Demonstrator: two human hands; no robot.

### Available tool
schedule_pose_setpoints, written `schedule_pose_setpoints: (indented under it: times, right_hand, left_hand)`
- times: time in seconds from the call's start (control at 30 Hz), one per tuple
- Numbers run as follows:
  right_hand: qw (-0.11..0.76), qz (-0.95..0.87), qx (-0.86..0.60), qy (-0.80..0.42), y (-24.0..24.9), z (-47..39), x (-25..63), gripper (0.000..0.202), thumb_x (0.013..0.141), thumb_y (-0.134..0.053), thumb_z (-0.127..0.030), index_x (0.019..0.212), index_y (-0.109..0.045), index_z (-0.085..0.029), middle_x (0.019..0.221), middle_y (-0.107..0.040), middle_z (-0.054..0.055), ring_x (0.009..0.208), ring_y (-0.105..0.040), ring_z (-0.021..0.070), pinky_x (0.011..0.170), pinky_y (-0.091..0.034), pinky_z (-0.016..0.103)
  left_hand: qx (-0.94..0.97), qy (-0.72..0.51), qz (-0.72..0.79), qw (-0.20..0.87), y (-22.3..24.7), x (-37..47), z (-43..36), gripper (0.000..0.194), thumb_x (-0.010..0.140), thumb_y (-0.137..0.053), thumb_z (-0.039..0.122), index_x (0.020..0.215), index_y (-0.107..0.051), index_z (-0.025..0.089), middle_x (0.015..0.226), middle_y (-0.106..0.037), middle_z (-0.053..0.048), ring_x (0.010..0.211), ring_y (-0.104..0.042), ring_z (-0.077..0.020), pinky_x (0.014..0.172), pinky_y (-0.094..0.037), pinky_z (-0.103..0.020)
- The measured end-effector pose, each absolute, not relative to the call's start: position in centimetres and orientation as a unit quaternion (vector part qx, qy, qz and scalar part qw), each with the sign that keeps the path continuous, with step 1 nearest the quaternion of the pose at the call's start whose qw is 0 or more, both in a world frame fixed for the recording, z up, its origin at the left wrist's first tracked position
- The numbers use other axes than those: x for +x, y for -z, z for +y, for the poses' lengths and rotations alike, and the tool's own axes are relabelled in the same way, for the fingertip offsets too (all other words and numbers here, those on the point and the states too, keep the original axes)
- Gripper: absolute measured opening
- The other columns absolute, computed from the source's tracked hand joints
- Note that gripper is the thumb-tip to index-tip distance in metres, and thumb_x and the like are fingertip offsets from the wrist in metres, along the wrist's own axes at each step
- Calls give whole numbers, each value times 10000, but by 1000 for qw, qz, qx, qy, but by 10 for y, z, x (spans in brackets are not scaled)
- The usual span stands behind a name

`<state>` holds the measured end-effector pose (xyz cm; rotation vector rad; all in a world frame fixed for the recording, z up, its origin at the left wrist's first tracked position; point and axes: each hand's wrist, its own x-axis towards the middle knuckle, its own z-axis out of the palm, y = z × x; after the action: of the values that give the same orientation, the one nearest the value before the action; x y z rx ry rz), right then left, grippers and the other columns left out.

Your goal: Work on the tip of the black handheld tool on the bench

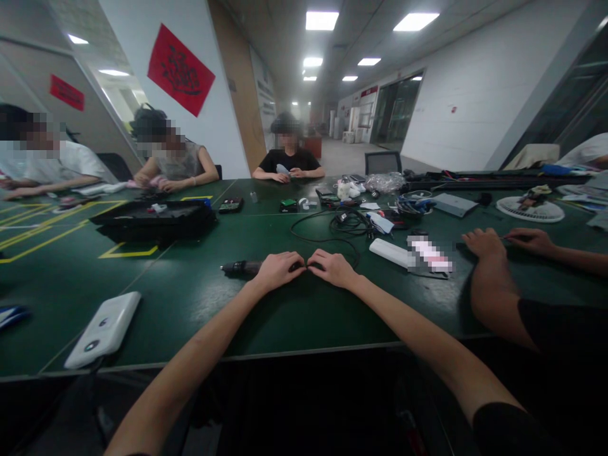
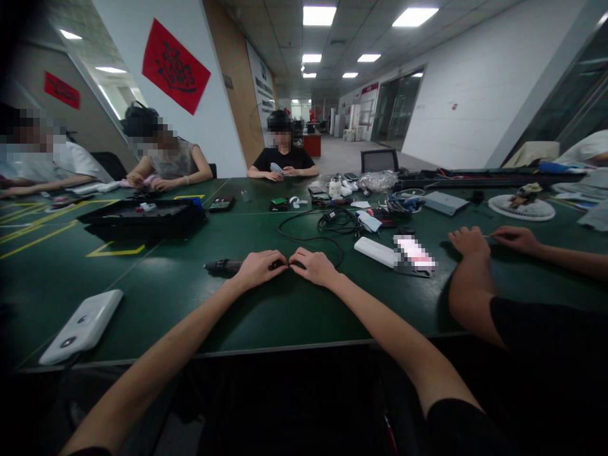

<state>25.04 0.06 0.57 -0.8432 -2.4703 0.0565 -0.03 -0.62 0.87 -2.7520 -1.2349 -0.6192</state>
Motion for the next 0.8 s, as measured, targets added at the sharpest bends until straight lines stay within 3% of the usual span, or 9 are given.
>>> schedule_pose_setpoints:
  times: [0.47, 0.8]
  right_hand:
    - [269, -911, -309, -44, -6, 0, 250, 200, 993, -620, -281, 1186, -668, -259, 1212, -699, 35, 972, -691, 179, 820, -486, 275]
    - [268, -910, -314, -39, -2, 3, 249, 180, 1012, -600, -293, 1174, -669, -257, 1198, -709, 40, 985, -695, 182, 833, -488, 271]
  left_hand:
    - [-902, 200, -381, 18, -12, -3, -7, 210, 968, -554, 399, 1129, -661, 318, 1133, -725, 3, 1007, -687, -198, 832, -511, -315]
    - [-894, 200, -402, 17, -10, -4, -2, 243, 991, -542, 466, 1117, -645, 285, 1054, -715, -6, 947, -683, -183, 774, -493, -282]
